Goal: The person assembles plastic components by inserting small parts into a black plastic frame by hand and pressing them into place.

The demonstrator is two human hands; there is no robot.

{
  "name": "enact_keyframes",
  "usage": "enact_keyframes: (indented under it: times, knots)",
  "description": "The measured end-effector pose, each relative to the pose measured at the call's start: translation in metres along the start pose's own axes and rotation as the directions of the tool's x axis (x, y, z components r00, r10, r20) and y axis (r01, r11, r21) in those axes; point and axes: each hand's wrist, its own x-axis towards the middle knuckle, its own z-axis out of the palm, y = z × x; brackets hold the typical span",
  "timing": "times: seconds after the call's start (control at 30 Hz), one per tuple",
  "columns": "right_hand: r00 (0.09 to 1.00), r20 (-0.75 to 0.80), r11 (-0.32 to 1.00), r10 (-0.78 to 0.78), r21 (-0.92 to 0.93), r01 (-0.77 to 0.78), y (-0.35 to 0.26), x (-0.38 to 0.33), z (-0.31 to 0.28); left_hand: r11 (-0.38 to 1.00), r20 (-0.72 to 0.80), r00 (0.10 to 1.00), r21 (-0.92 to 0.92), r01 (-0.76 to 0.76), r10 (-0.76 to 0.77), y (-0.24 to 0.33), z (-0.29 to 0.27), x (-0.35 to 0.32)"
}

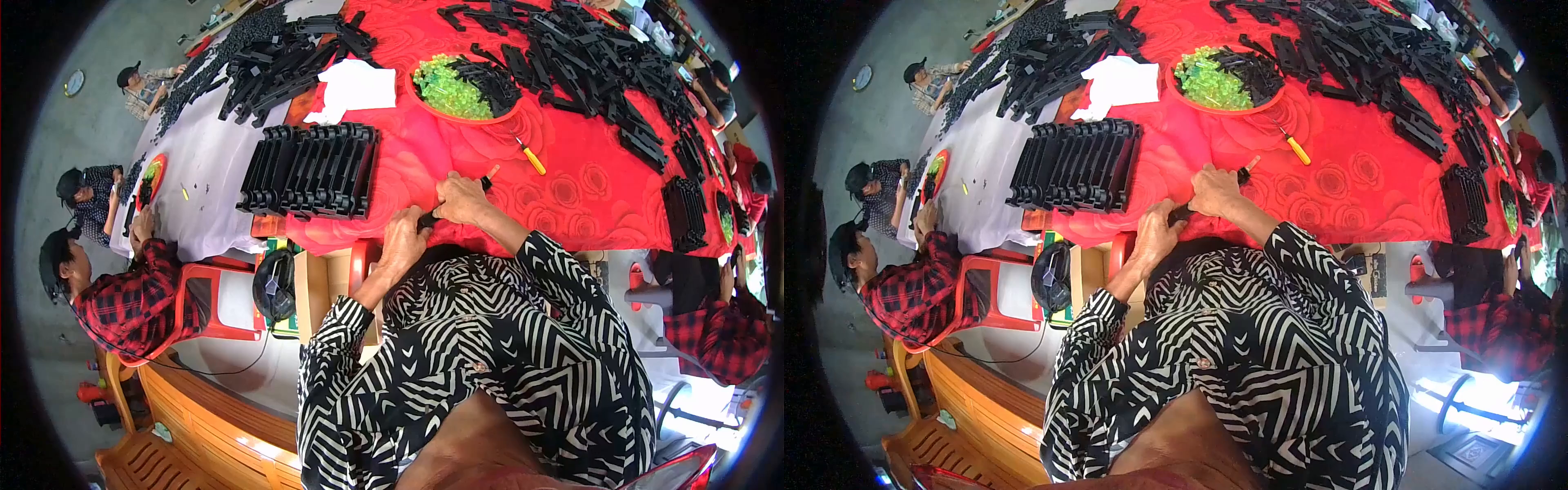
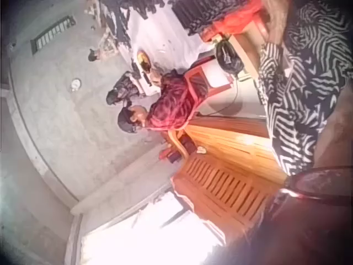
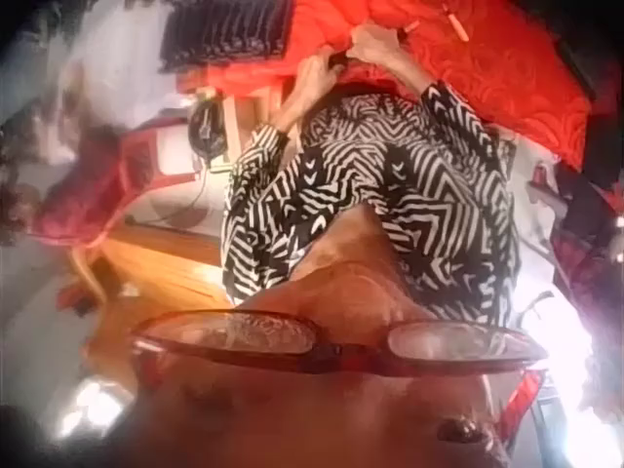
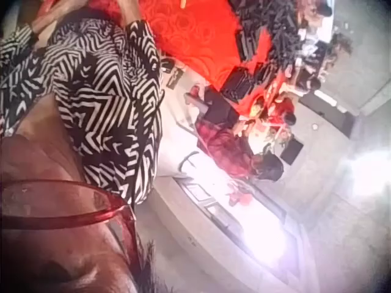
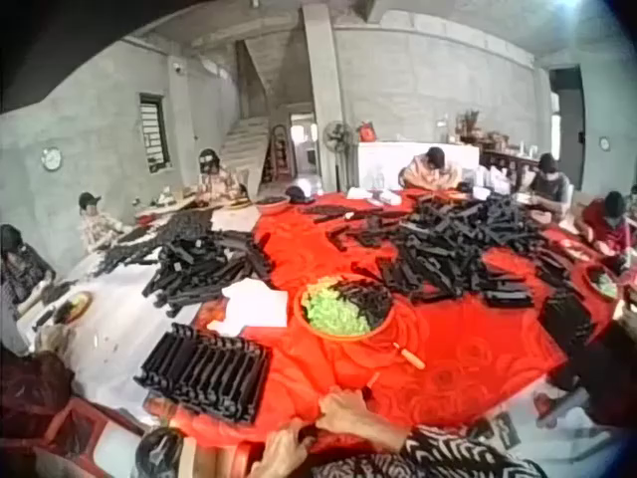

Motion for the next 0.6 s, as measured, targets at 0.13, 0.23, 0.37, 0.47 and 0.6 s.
enact_keyframes:
  times: [0.13, 0.23, 0.37, 0.47, 0.6]
  knots:
    - [0.999, 0.039, 1.0, 0.011, 0.001, -0.011, -0.008, 0.001, 0.0, 1.0, 0.005, 1.0, -0.002, -0.023, 0.023, -0.004, -0.006, -0.002]
    - [1.0, 0.017, 1.0, 0.009, 0.008, -0.01, -0.011, 0.004, 0.003, 0.999, 0.017, 0.999, 0.01, -0.031, 0.031, -0.007, -0.008, -0.001]
    - [1.0, -0.012, 1.0, -0.007, 0.014, 0.007, -0.012, 0.007, 0.005, 0.999, -0.008, 1.0, 0.046, -0.029, 0.029, -0.006, -0.008, -0.001]
    - [1.0, -0.015, 1.0, -0.005, 0.024, 0.006, -0.012, 0.007, 0.005, 0.996, -0.001, 1.0, 0.084, -0.014, 0.015, -0.003, -0.011, -0.001]
    - [0.999, -0.03, 0.998, -0.02, 0.059, 0.022, -0.004, 0.009, 0.009, 0.994, 0.131, 0.99, -0.093, 0.056, -0.043, -0.009, -0.026, 0.009]
